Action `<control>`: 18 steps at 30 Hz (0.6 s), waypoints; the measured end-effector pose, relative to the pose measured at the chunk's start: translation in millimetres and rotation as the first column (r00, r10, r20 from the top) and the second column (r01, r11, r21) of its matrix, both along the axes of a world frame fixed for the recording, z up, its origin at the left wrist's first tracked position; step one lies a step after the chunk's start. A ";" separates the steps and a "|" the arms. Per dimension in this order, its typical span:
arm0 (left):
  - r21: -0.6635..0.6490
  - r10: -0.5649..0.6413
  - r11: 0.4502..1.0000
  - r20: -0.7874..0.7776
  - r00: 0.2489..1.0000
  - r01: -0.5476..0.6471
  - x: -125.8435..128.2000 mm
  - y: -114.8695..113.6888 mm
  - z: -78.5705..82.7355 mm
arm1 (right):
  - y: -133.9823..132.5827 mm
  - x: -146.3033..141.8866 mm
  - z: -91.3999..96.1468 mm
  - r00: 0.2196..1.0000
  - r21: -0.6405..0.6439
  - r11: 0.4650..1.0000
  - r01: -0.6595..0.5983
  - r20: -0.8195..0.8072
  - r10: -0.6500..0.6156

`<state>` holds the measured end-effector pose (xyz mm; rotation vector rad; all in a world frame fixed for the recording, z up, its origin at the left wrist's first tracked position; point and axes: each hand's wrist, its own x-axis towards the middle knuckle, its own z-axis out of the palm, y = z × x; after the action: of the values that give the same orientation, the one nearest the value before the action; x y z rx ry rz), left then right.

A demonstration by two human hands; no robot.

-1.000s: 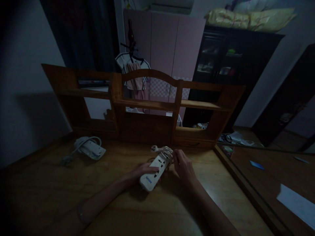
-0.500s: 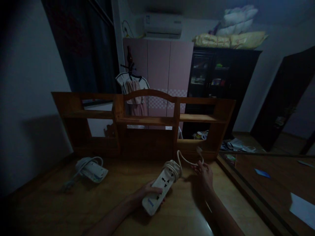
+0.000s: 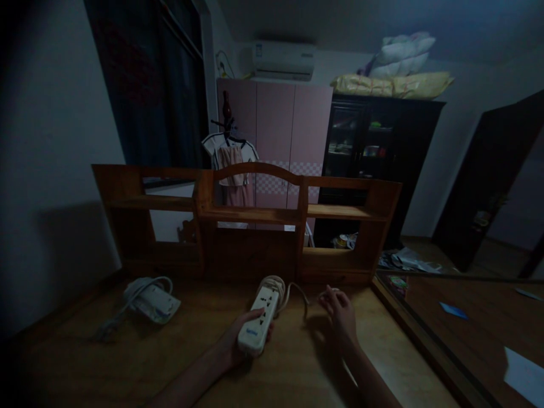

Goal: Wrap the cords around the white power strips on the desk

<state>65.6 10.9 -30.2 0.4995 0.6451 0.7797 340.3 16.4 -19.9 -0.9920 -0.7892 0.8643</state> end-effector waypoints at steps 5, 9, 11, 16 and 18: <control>-0.009 0.070 0.998 0.069 0.995 -0.070 -1.4 0.6 2.0 | -11.1 -20.3 10.9 0.962 0.067 0.994 -0.091 0.263 0.070; 0.020 0.059 0.998 0.027 0.998 -0.060 -2.9 -1.2 1.0 | -23.3 -35.5 17.7 0.829 0.081 0.997 0.003 0.557 -0.047; 0.046 0.047 0.998 0.004 0.999 -0.047 -3.4 -2.8 1.5 | -30.3 -44.5 19.7 0.773 0.088 0.995 0.045 0.629 -0.090; 0.076 -0.018 0.997 -0.073 0.997 0.023 -3.4 -6.4 5.1 | -38.3 -56.8 17.0 0.725 -0.007 0.999 -0.036 0.688 0.031; 0.090 -0.037 0.995 -0.094 0.995 0.045 -3.3 -7.6 5.6 | -37.9 -55.7 14.4 0.733 -0.077 0.995 -0.068 0.673 0.102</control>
<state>62.4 3.3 -24.6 0.6340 0.6848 0.7531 284.6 -21.5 -5.4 -1.3472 -1.4547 0.5831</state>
